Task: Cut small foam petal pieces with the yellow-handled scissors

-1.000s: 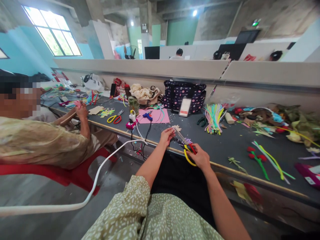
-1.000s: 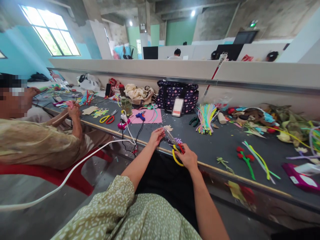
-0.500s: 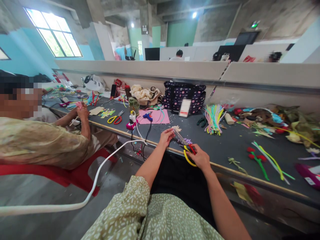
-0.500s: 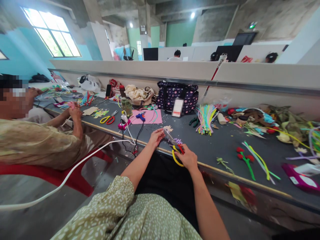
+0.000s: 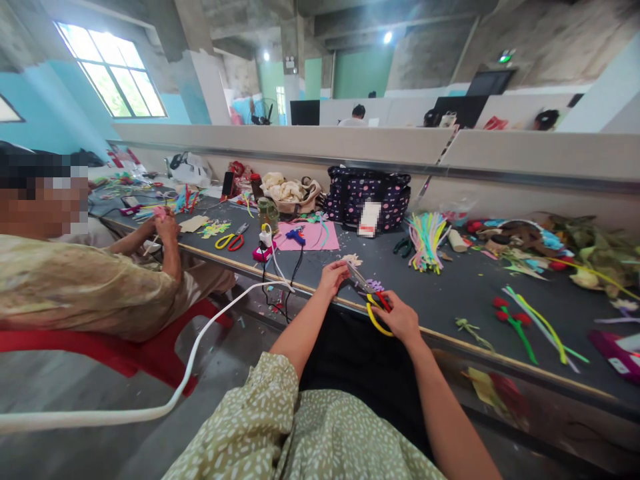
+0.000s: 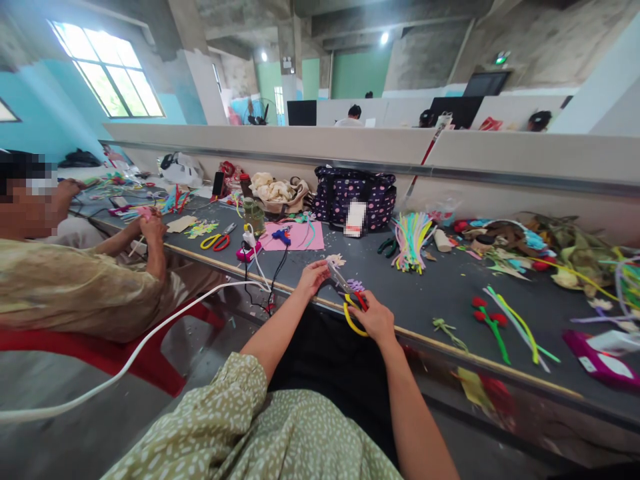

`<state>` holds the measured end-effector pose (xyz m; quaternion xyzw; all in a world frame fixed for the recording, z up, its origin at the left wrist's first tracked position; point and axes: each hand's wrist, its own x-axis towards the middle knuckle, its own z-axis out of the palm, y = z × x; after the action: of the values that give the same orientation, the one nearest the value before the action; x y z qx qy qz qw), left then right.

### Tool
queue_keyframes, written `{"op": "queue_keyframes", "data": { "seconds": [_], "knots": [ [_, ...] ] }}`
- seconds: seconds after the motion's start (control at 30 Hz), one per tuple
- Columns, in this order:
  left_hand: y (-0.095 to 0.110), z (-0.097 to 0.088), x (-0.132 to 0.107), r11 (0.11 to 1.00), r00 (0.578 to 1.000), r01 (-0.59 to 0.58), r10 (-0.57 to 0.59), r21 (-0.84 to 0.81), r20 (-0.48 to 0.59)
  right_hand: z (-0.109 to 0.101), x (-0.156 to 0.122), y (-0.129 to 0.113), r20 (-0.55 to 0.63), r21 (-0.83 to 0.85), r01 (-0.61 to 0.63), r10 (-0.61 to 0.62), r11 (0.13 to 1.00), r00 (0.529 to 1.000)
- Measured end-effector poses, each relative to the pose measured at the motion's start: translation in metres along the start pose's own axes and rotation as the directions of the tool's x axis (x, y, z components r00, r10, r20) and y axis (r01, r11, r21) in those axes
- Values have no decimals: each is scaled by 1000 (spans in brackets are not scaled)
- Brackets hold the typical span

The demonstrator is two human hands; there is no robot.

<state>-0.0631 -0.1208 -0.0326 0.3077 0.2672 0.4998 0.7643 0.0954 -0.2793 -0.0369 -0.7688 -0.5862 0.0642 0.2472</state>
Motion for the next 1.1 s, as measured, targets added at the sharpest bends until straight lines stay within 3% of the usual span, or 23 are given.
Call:
{"op": "queue_keyframes", "data": {
  "seconds": [0.23, 0.57, 0.77, 1.1],
  "knots": [
    [-3, 5, -2, 993, 1000, -20, 22, 113, -9, -1, -1, -2, 10, -27, -1, 2, 1000, 1000],
    [5, 2, -4, 1000, 1000, 19, -19, 7, -18, 1, 0, 1, -24, 127, -13, 16, 992, 1000],
    [6, 0, -3, 999, 999, 22, -22, -25, -37, 4, 1, 5, -17, 100, -10, 12, 995, 1000],
    [16, -4, -3, 978, 981, 194, -193, -77, 21, 3, -3, 3, -27, 14, 48, -48, 999, 998]
  ]
}}
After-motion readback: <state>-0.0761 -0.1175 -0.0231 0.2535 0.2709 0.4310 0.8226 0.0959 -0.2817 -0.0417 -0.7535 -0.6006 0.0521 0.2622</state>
